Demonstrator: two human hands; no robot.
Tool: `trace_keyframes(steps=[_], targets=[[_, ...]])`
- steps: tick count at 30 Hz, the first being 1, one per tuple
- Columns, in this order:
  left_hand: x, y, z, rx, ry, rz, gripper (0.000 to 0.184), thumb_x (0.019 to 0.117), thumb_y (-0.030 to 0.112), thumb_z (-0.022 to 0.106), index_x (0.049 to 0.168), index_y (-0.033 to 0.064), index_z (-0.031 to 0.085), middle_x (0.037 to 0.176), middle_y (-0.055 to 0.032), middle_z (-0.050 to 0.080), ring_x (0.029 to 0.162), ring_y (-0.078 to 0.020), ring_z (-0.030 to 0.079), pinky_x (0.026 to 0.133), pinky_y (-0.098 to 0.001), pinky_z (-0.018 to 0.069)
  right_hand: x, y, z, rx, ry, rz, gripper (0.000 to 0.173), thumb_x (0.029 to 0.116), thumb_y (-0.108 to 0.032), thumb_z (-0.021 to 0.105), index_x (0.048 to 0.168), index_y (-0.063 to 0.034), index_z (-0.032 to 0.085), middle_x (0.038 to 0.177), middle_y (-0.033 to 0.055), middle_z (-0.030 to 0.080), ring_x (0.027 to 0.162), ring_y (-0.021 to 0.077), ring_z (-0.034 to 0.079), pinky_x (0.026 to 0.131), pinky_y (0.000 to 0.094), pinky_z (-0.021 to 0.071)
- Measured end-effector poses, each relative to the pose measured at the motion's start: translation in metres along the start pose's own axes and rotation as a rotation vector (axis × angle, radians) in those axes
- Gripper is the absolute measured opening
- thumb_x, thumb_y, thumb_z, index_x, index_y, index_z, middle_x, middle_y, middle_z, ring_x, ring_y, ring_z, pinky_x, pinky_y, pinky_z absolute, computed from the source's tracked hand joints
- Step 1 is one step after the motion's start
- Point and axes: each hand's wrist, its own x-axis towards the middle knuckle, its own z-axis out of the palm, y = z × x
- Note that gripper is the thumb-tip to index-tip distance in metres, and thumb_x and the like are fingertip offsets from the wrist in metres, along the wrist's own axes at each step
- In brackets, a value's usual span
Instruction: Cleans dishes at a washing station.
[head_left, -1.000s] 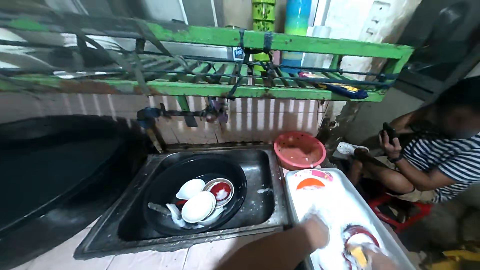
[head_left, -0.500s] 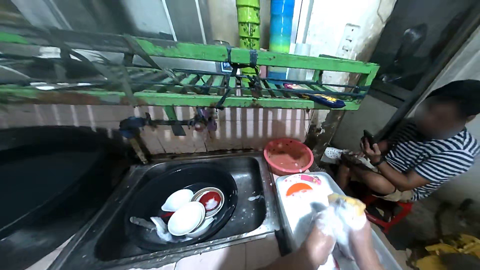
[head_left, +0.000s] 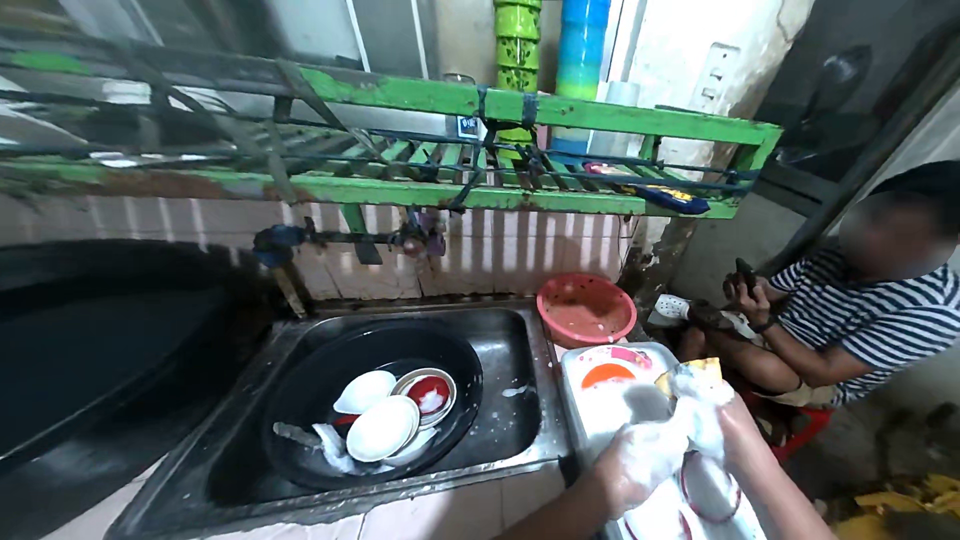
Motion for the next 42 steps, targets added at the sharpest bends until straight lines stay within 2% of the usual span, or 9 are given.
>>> trace_keyframes(steps=[4,9,14,19,25,30,35,38,42], targets=[[0.001,-0.005,0.001,-0.089,-0.072,-0.152,0.037,0.0906,0.002,0.069,0.126,-0.0050,0.060,0.113,-0.0136,0.066,0.103,-0.0135,0.063,0.093,-0.0321,0.0528,-0.039,-0.025,0.020,-0.527,-0.068,-0.314,0.047,0.0873,-0.030,0.074,0.122,0.0006,0.068,0.112,0.0224,0.071,0.109,0.0379,0.068,0.097,0.0598,0.0516],[0.007,-0.001,0.002,-0.012,-0.020,-0.065,0.037,0.0922,0.010,0.069,0.127,0.0004,0.065,0.121,-0.0119,0.068,0.113,-0.0137,0.064,0.101,-0.0323,0.0518,0.003,0.013,-0.003,0.060,-0.041,-0.075,0.029,0.1033,-0.014,0.055,0.128,0.0005,0.058,0.109,0.0116,0.067,0.097,0.0155,0.065,0.084,0.0356,0.0562],[0.008,0.007,-0.003,-0.003,-0.188,-0.174,0.039,0.0875,0.002,0.073,0.124,-0.0038,0.061,0.112,-0.0134,0.066,0.102,-0.0152,0.063,0.092,-0.0346,0.0531,-0.037,-0.024,0.007,-0.486,-0.052,-0.270,0.046,0.0870,-0.023,0.074,0.124,0.0038,0.065,0.111,0.0229,0.071,0.108,0.0364,0.068,0.096,0.0579,0.0521],[0.014,0.006,0.010,-0.405,0.073,-0.198,0.031,0.0982,0.005,0.063,0.128,-0.0020,0.059,0.114,-0.0106,0.066,0.102,-0.0133,0.065,0.090,-0.0306,0.0555,-0.011,0.002,0.002,-0.070,0.129,-0.123,0.032,0.0985,-0.009,0.060,0.126,0.0074,0.059,0.109,0.0211,0.067,0.101,0.0261,0.065,0.092,0.0480,0.0530],[0.017,-0.007,0.017,-0.311,0.410,-0.005,0.039,0.1049,-0.002,0.040,0.142,-0.0121,0.047,0.141,-0.0232,0.055,0.131,-0.0187,0.053,0.112,-0.0279,0.0419,-0.059,0.025,0.048,0.008,0.223,-0.383,0.052,0.0868,-0.010,0.062,0.127,0.0210,0.052,0.115,0.0266,0.066,0.108,0.0188,0.066,0.097,0.0289,0.0523],[0.018,-0.027,0.033,-0.540,0.407,0.103,0.041,0.1072,0.008,0.041,0.143,-0.0095,0.047,0.142,-0.0200,0.055,0.131,-0.0160,0.054,0.112,-0.0290,0.0447,-0.004,0.022,0.030,0.022,0.180,-0.083,0.031,0.1030,-0.007,0.050,0.130,0.0081,0.057,0.117,0.0218,0.066,0.108,0.0247,0.065,0.097,0.0444,0.0522],[0.033,0.007,0.001,-0.890,0.576,-0.156,0.032,0.1124,0.027,0.036,0.130,0.0076,0.055,0.109,-0.0092,0.064,0.096,-0.0169,0.064,0.082,-0.0353,0.0557,-0.046,0.037,0.048,-0.183,0.162,-0.630,0.050,0.0863,-0.030,0.069,0.113,0.0115,0.067,0.100,0.0192,0.074,0.096,0.0219,0.072,0.090,0.0379,0.0584],[0.035,0.012,-0.006,-1.055,0.562,-0.165,0.044,0.1117,0.040,0.035,0.142,0.0139,0.051,0.133,-0.0105,0.061,0.121,-0.0232,0.059,0.100,-0.0464,0.0511,-0.032,0.044,0.039,-0.034,0.189,-0.462,0.048,0.0874,-0.015,0.067,0.122,0.0168,0.057,0.109,0.0218,0.069,0.102,0.0153,0.068,0.094,0.0298,0.0551],[0.033,-0.008,0.016,-0.948,0.553,0.008,0.039,0.1127,0.025,0.032,0.140,0.0050,0.052,0.129,-0.0119,0.061,0.117,-0.0181,0.060,0.099,-0.0368,0.0516,-0.031,0.022,0.038,-0.155,0.181,-0.515,0.050,0.0884,-0.025,0.068,0.121,0.0116,0.063,0.107,0.0198,0.072,0.103,0.0217,0.070,0.094,0.0389,0.0566]])
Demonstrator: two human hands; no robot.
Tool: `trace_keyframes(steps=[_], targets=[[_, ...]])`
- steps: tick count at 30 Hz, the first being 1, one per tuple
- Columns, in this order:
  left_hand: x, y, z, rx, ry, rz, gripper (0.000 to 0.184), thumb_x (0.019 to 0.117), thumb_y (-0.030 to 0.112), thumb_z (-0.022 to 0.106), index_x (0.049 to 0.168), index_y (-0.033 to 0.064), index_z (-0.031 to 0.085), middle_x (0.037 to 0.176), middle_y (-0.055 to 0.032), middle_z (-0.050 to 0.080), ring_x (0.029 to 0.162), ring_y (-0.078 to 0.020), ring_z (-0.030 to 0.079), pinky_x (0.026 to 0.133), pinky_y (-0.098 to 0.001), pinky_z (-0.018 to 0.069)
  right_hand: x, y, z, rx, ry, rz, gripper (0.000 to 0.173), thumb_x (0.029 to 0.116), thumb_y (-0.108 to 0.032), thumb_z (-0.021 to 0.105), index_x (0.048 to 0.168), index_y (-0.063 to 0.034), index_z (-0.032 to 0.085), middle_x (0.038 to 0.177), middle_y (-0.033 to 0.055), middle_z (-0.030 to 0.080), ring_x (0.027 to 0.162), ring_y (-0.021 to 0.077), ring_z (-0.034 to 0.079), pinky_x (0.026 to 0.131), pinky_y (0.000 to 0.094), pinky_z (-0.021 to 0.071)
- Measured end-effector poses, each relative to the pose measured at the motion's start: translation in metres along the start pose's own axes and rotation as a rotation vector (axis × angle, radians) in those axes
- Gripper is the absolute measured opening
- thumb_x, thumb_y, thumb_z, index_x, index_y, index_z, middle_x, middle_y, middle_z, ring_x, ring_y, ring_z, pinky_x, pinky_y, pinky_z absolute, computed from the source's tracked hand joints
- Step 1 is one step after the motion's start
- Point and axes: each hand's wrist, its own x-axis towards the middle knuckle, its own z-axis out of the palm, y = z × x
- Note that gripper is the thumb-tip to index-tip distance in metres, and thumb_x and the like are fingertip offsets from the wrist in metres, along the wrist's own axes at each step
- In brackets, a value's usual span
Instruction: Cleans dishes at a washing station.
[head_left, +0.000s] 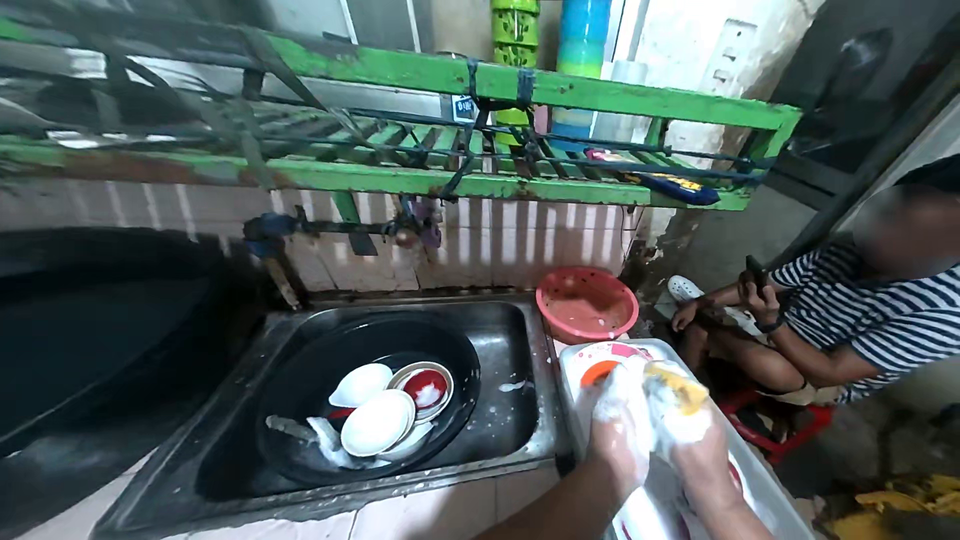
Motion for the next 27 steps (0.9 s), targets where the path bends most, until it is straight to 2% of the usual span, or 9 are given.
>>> trace_keyframes(steps=[2,5,7,10,13,17,19,22,27], targets=[[-0.011,-0.007,0.001,0.097,-0.014,0.059,0.038,0.1114,0.016,0.030,0.141,-0.0002,0.049,0.129,-0.0135,0.060,0.117,-0.0152,0.059,0.100,-0.0323,0.0511,0.000,-0.012,0.003,-0.051,-0.037,-0.075,0.052,0.0868,-0.031,0.068,0.119,0.0088,0.066,0.106,0.0186,0.073,0.102,0.0238,0.071,0.093,0.0417,0.0574],[-0.015,-0.009,-0.012,0.233,-0.127,0.123,0.045,0.1098,0.016,0.033,0.148,-0.0061,0.043,0.149,-0.0184,0.049,0.136,-0.0172,0.049,0.115,-0.0333,0.0415,0.034,-0.015,-0.011,0.116,-0.169,0.350,0.039,0.0981,-0.011,0.060,0.133,0.0070,0.056,0.117,0.0207,0.067,0.107,0.0234,0.065,0.096,0.0439,0.0532],[-0.010,-0.009,-0.027,0.364,-0.266,0.204,0.051,0.1058,0.020,0.035,0.144,-0.0117,0.046,0.149,-0.0222,0.049,0.139,-0.0184,0.047,0.118,-0.0337,0.0390,0.054,-0.002,-0.026,0.187,-0.161,0.497,0.031,0.1040,-0.012,0.051,0.131,0.0022,0.055,0.109,0.0152,0.065,0.094,0.0179,0.064,0.083,0.0398,0.0556],[0.007,0.004,-0.039,0.416,-0.314,0.000,0.046,0.1083,0.023,0.039,0.143,-0.0065,0.049,0.140,-0.0177,0.056,0.128,-0.0172,0.056,0.108,-0.0331,0.0474,0.059,-0.024,-0.042,0.071,-0.042,0.339,0.035,0.0981,-0.006,0.062,0.131,0.0042,0.056,0.113,0.0194,0.066,0.102,0.0238,0.064,0.091,0.0457,0.0529],[0.019,0.022,-0.029,0.036,-0.167,-0.396,0.052,0.1088,0.049,0.036,0.143,0.0125,0.049,0.128,-0.0183,0.063,0.114,-0.0349,0.065,0.088,-0.0574,0.0575,0.055,-0.040,-0.043,0.021,-0.052,0.207,0.045,0.0947,-0.016,0.067,0.135,0.0016,0.055,0.117,0.0152,0.068,0.107,0.0183,0.065,0.097,0.0409,0.0525],[0.021,0.008,-0.012,0.031,0.010,-0.211,0.043,0.1095,0.042,0.039,0.134,0.0115,0.056,0.123,-0.0122,0.064,0.112,-0.0245,0.063,0.094,-0.0461,0.0540,0.038,-0.015,-0.009,0.081,-0.394,0.450,0.039,0.1026,-0.016,0.058,0.137,0.0020,0.053,0.120,0.0191,0.065,0.107,0.0229,0.064,0.095,0.0427,0.0532],[0.019,0.009,-0.011,0.205,0.034,-0.157,0.040,0.1115,0.033,0.039,0.139,0.0066,0.052,0.126,-0.0141,0.061,0.113,-0.0220,0.060,0.095,-0.0408,0.0515,0.017,-0.018,0.000,-0.041,-0.479,0.295,0.046,0.0987,-0.019,0.062,0.137,0.0052,0.055,0.128,0.0235,0.063,0.122,0.0307,0.060,0.107,0.0466,0.0468],[0.026,0.026,-0.023,0.112,0.029,-0.196,0.042,0.1098,0.040,0.040,0.137,0.0114,0.053,0.119,-0.0120,0.065,0.106,-0.0229,0.065,0.088,-0.0439,0.0560,-0.008,-0.003,-0.010,-0.214,-0.394,-0.133,0.038,0.0891,-0.024,0.070,0.119,-0.0002,0.071,0.119,0.0220,0.070,0.116,0.0390,0.066,0.101,0.0580,0.0509],[0.023,0.020,-0.012,0.043,0.011,-0.308,0.035,0.1055,0.037,0.052,0.130,0.0123,0.059,0.115,-0.0118,0.068,0.105,-0.0249,0.067,0.088,-0.0460,0.0568,0.022,0.014,-0.017,-0.332,-0.329,-0.107,0.034,0.0891,-0.010,0.072,0.123,-0.0031,0.072,0.117,0.0218,0.072,0.110,0.0397,0.069,0.095,0.0602,0.0542]])
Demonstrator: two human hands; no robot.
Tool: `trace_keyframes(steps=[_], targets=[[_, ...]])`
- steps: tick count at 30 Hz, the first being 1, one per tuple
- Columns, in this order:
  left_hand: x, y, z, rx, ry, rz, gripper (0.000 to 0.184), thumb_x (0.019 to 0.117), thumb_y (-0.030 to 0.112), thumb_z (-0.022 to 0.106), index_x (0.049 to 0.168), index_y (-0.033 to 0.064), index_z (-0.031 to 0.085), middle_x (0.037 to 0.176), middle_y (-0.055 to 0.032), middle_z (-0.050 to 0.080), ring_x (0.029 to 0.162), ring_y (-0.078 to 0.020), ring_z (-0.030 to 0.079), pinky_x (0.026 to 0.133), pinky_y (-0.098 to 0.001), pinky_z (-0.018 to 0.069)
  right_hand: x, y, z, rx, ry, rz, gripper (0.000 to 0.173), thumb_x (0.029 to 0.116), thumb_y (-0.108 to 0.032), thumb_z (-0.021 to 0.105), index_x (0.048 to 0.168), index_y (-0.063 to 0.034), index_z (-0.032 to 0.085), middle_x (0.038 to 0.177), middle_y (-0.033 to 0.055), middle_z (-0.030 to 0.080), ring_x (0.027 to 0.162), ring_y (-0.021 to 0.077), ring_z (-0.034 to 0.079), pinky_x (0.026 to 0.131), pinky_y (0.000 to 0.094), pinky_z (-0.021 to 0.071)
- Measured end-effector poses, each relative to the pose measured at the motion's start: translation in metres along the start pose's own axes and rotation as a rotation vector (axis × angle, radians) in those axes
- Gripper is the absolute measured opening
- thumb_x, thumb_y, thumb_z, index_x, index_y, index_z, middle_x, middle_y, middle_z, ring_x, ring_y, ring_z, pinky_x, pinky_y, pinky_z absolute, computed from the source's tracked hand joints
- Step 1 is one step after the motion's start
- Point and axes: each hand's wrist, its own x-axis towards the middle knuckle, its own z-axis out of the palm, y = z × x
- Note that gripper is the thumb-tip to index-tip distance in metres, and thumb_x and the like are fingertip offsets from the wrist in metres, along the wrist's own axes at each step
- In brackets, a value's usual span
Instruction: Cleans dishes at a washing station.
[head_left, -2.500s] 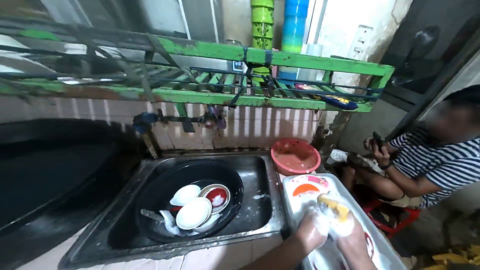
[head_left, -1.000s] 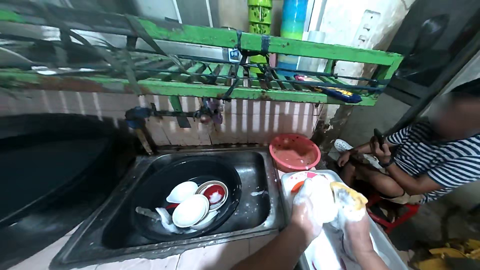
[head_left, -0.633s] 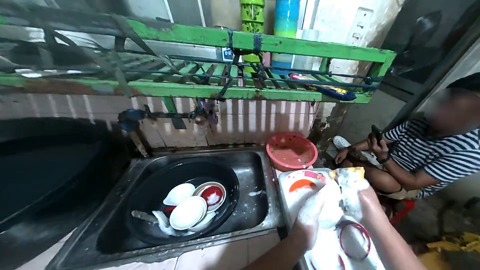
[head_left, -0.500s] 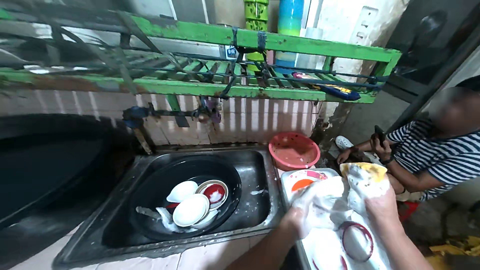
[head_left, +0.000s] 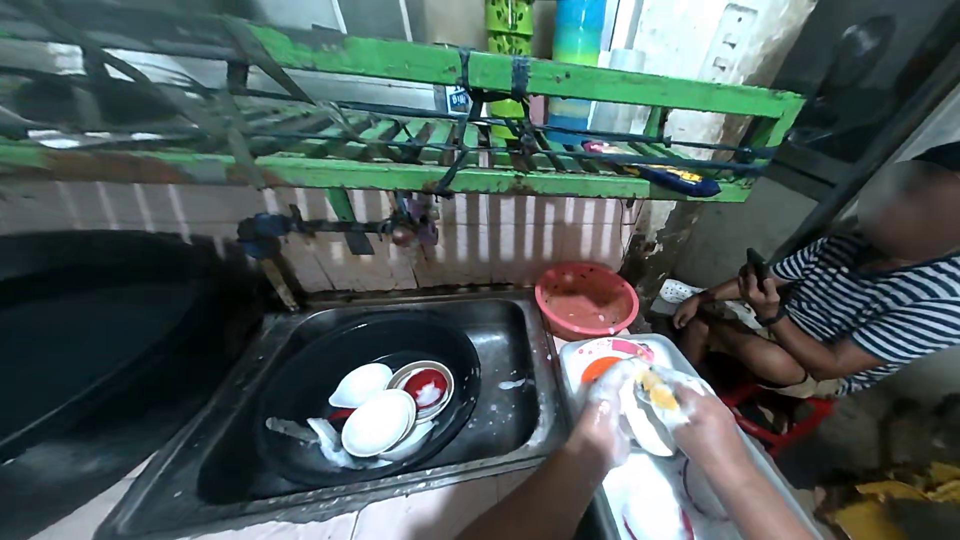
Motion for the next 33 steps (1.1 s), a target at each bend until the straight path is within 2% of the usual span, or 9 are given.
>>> trace_keyframes(steps=[3,7,12,15,20,24,28,30,33], targets=[[0.004,-0.002,-0.002,0.016,-0.043,0.016,0.034,0.1091,0.038,0.042,0.125,0.0123,0.059,0.102,-0.0079,0.067,0.092,-0.0197,0.067,0.079,-0.0400,0.0576,-0.015,-0.023,0.009,0.044,0.059,-0.139,0.028,0.0856,-0.015,0.072,0.110,-0.0007,0.076,0.102,0.0193,0.075,0.097,0.0362,0.073,0.087,0.0557,0.0590],[0.009,0.022,-0.025,0.147,-0.060,0.098,0.038,0.1086,0.038,0.044,0.132,0.0124,0.059,0.112,-0.0083,0.068,0.099,-0.0191,0.066,0.085,-0.0409,0.0567,-0.021,-0.018,-0.006,-0.064,-0.132,-0.194,0.031,0.0855,-0.012,0.073,0.115,-0.0051,0.075,0.115,0.0226,0.072,0.108,0.0427,0.069,0.090,0.0620,0.0556],[0.003,0.011,-0.013,0.000,-0.053,0.008,0.032,0.1079,0.033,0.047,0.123,0.0094,0.063,0.103,-0.0105,0.069,0.094,-0.0220,0.069,0.082,-0.0416,0.0586,0.010,-0.018,0.013,-0.134,0.050,-0.190,0.025,0.0872,-0.015,0.074,0.110,-0.0050,0.076,0.115,0.0191,0.072,0.108,0.0384,0.069,0.090,0.0579,0.0573],[0.003,0.022,-0.035,0.199,-0.046,0.086,0.037,0.1118,0.033,0.037,0.128,0.0075,0.057,0.099,-0.0066,0.066,0.085,-0.0143,0.066,0.076,-0.0335,0.0572,-0.009,-0.046,0.024,-0.038,0.019,-0.317,0.026,0.0833,-0.015,0.073,0.107,-0.0054,0.076,0.108,0.0185,0.074,0.102,0.0391,0.072,0.085,0.0580,0.0589],[-0.006,0.074,-0.101,0.097,0.213,0.374,0.031,0.1072,0.031,0.049,0.128,0.0122,0.062,0.108,-0.0083,0.070,0.094,-0.0206,0.068,0.079,-0.0425,0.0586,-0.050,-0.039,-0.024,0.080,-0.327,-0.072,0.040,0.0884,-0.010,0.073,0.125,0.0052,0.068,0.127,0.0296,0.066,0.121,0.0488,0.061,0.105,0.0653,0.0447],[-0.017,0.115,-0.213,0.555,0.648,0.527,0.040,0.1114,0.028,0.041,0.139,0.0023,0.054,0.120,-0.0187,0.065,0.102,-0.0267,0.065,0.087,-0.0473,0.0552,-0.078,0.017,-0.048,0.028,-0.299,0.016,0.044,0.0985,-0.027,0.064,0.128,0.0055,0.065,0.131,0.0316,0.063,0.128,0.0494,0.057,0.111,0.0617,0.0412],[-0.027,0.148,-0.263,1.248,0.913,0.438,0.038,0.1092,0.010,0.040,0.136,-0.0125,0.053,0.137,-0.0341,0.056,0.131,-0.0449,0.053,0.112,-0.0582,0.0392,-0.105,0.031,-0.057,-0.079,-0.283,0.209,0.041,0.0943,-0.015,0.067,0.130,0.0057,0.065,0.133,0.0351,0.059,0.128,0.0544,0.054,0.109,0.0661,0.0398],[-0.016,0.154,-0.245,1.517,0.870,0.513,0.037,0.1074,0.005,0.042,0.136,-0.0143,0.054,0.141,-0.0346,0.052,0.137,-0.0472,0.047,0.117,-0.0586,0.0330,-0.110,0.031,-0.054,-0.095,-0.281,0.262,0.041,0.0967,-0.016,0.065,0.133,0.0031,0.064,0.137,0.0325,0.058,0.130,0.0529,0.053,0.109,0.0659,0.0392],[0.010,0.120,-0.158,1.678,0.591,0.647,0.035,0.1045,0.007,0.049,0.136,-0.0056,0.060,0.144,-0.0262,0.055,0.137,-0.0412,0.050,0.116,-0.0560,0.0373,-0.115,0.051,-0.039,-0.121,-0.249,0.244,0.042,0.0973,-0.027,0.063,0.132,-0.0033,0.066,0.137,0.0266,0.061,0.128,0.0498,0.056,0.103,0.0686,0.0443]])
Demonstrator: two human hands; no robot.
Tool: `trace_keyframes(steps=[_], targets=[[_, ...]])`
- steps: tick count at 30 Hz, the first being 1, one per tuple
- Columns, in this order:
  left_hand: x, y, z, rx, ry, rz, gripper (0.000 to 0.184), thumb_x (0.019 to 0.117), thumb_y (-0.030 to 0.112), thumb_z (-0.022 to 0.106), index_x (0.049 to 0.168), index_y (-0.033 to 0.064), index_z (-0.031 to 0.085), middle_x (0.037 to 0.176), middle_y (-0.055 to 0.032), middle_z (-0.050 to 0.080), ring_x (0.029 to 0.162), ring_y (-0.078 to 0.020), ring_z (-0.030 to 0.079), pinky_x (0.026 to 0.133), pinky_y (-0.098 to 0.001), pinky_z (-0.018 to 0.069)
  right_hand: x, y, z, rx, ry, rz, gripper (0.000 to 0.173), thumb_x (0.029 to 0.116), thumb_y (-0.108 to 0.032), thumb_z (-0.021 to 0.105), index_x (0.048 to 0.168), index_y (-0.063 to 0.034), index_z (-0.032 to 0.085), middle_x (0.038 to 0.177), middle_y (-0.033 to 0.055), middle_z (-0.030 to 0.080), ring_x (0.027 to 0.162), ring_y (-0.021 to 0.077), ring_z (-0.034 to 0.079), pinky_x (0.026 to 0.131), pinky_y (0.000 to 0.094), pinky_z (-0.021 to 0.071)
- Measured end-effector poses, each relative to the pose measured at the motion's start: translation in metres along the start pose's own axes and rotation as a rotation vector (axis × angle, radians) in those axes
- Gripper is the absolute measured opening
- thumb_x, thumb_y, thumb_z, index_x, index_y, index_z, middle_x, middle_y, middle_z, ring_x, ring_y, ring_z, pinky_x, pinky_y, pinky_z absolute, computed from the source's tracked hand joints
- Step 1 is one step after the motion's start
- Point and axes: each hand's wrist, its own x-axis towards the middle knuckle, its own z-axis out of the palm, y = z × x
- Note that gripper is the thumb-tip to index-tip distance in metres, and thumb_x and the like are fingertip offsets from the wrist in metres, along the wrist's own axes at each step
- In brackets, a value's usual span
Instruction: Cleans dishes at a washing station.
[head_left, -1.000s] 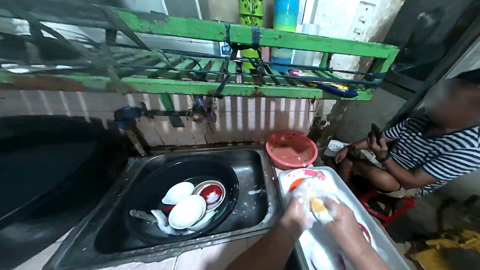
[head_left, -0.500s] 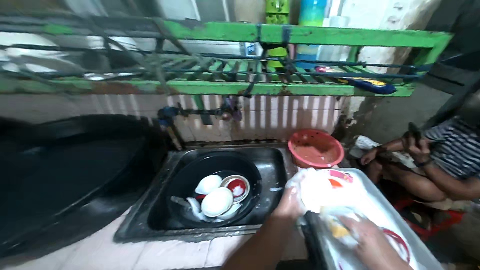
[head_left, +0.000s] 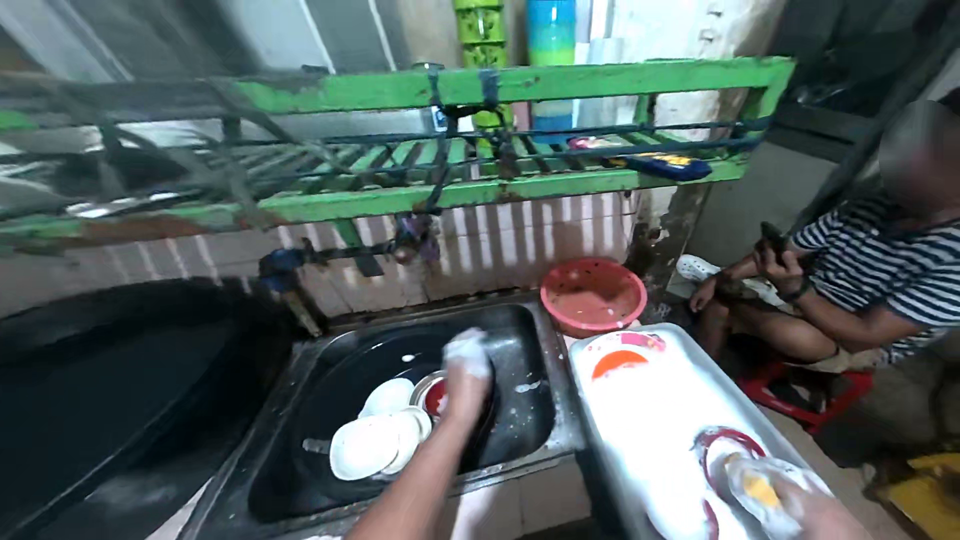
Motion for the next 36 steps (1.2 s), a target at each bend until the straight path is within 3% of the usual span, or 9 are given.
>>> trace_keyframes(steps=[2,5,7,10,17,20,24,27,36], targets=[[-0.019,0.077,0.032,-0.041,-0.241,0.237,0.031,0.1012,0.009,0.056,0.129,0.0029,0.067,0.137,-0.0186,0.062,0.130,-0.0350,0.057,0.109,-0.0535,0.0461,0.005,0.004,0.001,0.010,-0.067,0.019,0.042,0.0973,-0.029,0.065,0.132,-0.0065,0.067,0.139,0.0248,0.060,0.130,0.0469,0.055,0.104,0.0673,0.0449],[-0.049,0.150,0.087,0.053,-0.781,0.609,0.045,0.1021,0.012,0.054,0.147,0.0106,0.055,0.155,-0.0118,0.049,0.146,-0.0304,0.042,0.119,-0.0541,0.0348,0.014,0.006,0.002,-0.054,-0.234,0.114,0.046,0.0982,-0.037,0.063,0.137,-0.0132,0.064,0.144,0.0215,0.056,0.134,0.0425,0.053,0.107,0.0644,0.0447],[-0.064,0.182,0.102,0.237,-0.967,0.575,0.048,0.1013,0.016,0.057,0.148,0.0049,0.052,0.155,-0.0176,0.048,0.147,-0.0399,0.037,0.119,-0.0687,0.0230,0.017,0.000,-0.001,-0.093,-0.322,0.163,0.049,0.0986,-0.038,0.063,0.141,-0.0131,0.061,0.146,0.0230,0.055,0.135,0.0440,0.052,0.106,0.0646,0.0444],[-0.077,0.201,0.098,0.435,-1.140,0.495,0.041,0.1005,0.017,0.060,0.128,-0.0134,0.060,0.134,-0.0340,0.059,0.132,-0.0537,0.049,0.113,-0.0753,0.0235,0.019,-0.010,-0.008,-0.113,-0.410,0.175,0.052,0.0951,-0.032,0.068,0.143,-0.0142,0.059,0.147,0.0224,0.054,0.135,0.0459,0.050,0.105,0.0657,0.0446],[-0.063,0.177,0.110,0.304,-0.979,0.364,0.045,0.0995,0.020,0.059,0.134,-0.0095,0.058,0.140,-0.0296,0.056,0.133,-0.0454,0.052,0.111,-0.0620,0.0400,0.017,-0.012,-0.008,-0.091,-0.483,0.161,0.050,0.0902,-0.024,0.072,0.137,-0.0131,0.063,0.140,0.0222,0.058,0.129,0.0467,0.055,0.099,0.0706,0.0457],[-0.047,0.173,0.122,0.111,-0.893,0.277,0.043,0.1046,0.033,0.053,0.135,0.0038,0.063,0.136,-0.0209,0.062,0.131,-0.0361,0.057,0.111,-0.0560,0.0432,0.019,-0.009,-0.002,-0.076,-0.471,0.159,0.048,0.0905,-0.026,0.072,0.136,-0.0126,0.064,0.140,0.0224,0.059,0.129,0.0473,0.055,0.098,0.0715,0.0464],[-0.043,0.178,0.105,0.030,-1.045,0.106,0.047,0.1074,0.032,0.049,0.134,-0.0052,0.059,0.139,-0.0269,0.058,0.132,-0.0383,0.054,0.113,-0.0534,0.0393,0.019,-0.013,-0.006,-0.099,-0.491,0.192,0.047,0.0923,-0.029,0.069,0.137,-0.0142,0.063,0.139,0.0220,0.059,0.128,0.0466,0.055,0.097,0.0700,0.0476],[-0.041,0.186,0.101,0.086,-1.059,0.266,0.046,0.1106,0.031,0.042,0.139,-0.0015,0.058,0.142,-0.0250,0.057,0.137,-0.0377,0.051,0.115,-0.0550,0.0382,0.019,-0.015,-0.006,-0.113,-0.509,0.208,0.052,0.0910,-0.025,0.070,0.141,-0.0146,0.060,0.141,0.0231,0.057,0.128,0.0461,0.055,0.098,0.0693,0.0469],[-0.034,0.161,0.113,-0.506,-0.689,-0.005,0.035,0.1092,0.018,0.046,0.132,-0.0036,0.062,0.135,-0.0235,0.061,0.130,-0.0325,0.056,0.112,-0.0479,0.0420,0.022,-0.020,-0.010,-0.167,-0.545,0.232,0.052,0.0943,-0.030,0.068,0.143,-0.0129,0.058,0.144,0.0231,0.055,0.133,0.0458,0.052,0.104,0.0661,0.0439]])
